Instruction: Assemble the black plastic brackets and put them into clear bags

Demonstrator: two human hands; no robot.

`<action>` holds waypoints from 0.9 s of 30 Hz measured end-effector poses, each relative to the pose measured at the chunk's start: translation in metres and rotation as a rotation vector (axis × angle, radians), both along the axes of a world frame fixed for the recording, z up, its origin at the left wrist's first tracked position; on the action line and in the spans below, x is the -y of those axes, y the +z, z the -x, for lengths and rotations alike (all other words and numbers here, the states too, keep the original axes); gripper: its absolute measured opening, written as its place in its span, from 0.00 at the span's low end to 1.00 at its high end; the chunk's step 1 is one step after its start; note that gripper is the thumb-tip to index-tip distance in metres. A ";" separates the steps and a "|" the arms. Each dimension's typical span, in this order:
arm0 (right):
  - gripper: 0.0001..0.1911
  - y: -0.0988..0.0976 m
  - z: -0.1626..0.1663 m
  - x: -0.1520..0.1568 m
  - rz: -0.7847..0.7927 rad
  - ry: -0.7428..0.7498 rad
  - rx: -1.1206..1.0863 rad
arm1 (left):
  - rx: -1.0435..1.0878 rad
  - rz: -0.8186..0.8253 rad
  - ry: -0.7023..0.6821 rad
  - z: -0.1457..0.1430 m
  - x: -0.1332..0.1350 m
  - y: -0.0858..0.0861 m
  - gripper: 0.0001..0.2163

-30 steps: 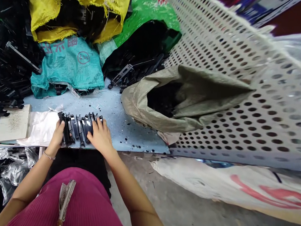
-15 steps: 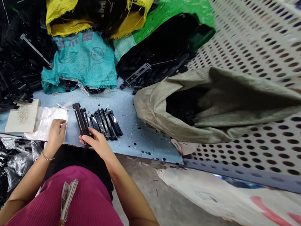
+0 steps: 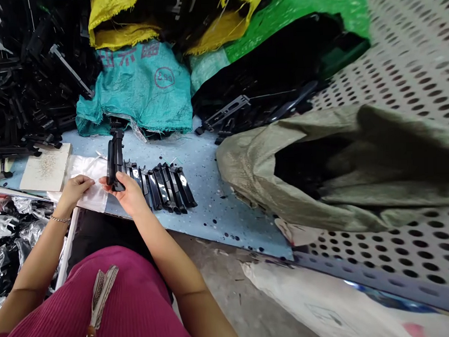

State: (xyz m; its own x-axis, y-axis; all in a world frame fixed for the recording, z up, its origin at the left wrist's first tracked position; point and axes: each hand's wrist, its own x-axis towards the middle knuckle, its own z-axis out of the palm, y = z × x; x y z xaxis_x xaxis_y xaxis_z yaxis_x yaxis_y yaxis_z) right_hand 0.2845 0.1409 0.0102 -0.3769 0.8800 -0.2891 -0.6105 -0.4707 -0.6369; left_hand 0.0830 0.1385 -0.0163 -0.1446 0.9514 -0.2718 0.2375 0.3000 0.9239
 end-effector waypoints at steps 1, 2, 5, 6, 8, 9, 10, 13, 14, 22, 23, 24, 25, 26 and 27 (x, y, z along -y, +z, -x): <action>0.18 -0.003 0.007 -0.005 0.026 0.007 -0.030 | -0.016 -0.020 0.010 0.000 0.001 0.000 0.12; 0.18 -0.006 0.014 -0.009 0.055 0.010 -0.046 | -0.043 -0.056 0.022 0.000 0.003 0.000 0.11; 0.14 -0.017 0.027 -0.012 0.122 -0.030 0.017 | -0.284 -0.263 -0.049 0.003 0.010 0.007 0.05; 0.13 -0.019 0.027 -0.008 0.122 -0.057 0.053 | -0.422 -0.335 -0.115 0.005 0.013 0.011 0.07; 0.14 -0.021 0.019 0.006 0.079 -0.072 0.070 | -0.676 -0.411 -0.259 0.010 0.014 0.019 0.14; 0.15 -0.021 0.012 0.016 0.053 -0.034 0.031 | -0.752 -0.415 -0.306 0.013 0.013 0.022 0.16; 0.18 -0.021 0.005 0.026 0.040 0.044 -0.037 | -0.782 -0.408 -0.330 0.017 0.011 0.023 0.17; 0.25 -0.024 -0.009 0.053 0.161 0.395 -0.312 | -0.711 -0.407 -0.331 0.026 0.004 0.021 0.20; 0.26 -0.027 -0.011 0.058 0.238 0.479 -0.396 | -0.684 -0.419 -0.323 0.028 0.003 0.020 0.21; 0.31 -0.036 0.006 0.045 0.376 0.558 -0.551 | -0.669 -0.679 -0.461 0.017 0.046 0.031 0.31; 0.31 -0.035 0.007 0.043 0.351 0.565 -0.488 | -0.662 -0.695 -0.465 0.013 0.054 0.033 0.31; 0.32 -0.034 0.008 0.043 0.314 0.565 -0.394 | -0.651 -0.704 -0.470 0.010 0.061 0.034 0.32; 0.32 -0.033 0.010 0.044 0.257 0.542 -0.252 | -0.633 -0.711 -0.482 0.006 0.068 0.035 0.33; 0.31 -0.032 0.011 0.046 0.187 0.499 -0.084 | -0.607 -0.715 -0.506 0.001 0.074 0.034 0.34; 0.29 -0.030 0.012 0.048 0.122 0.444 0.078 | -0.578 -0.717 -0.549 -0.003 0.079 0.035 0.34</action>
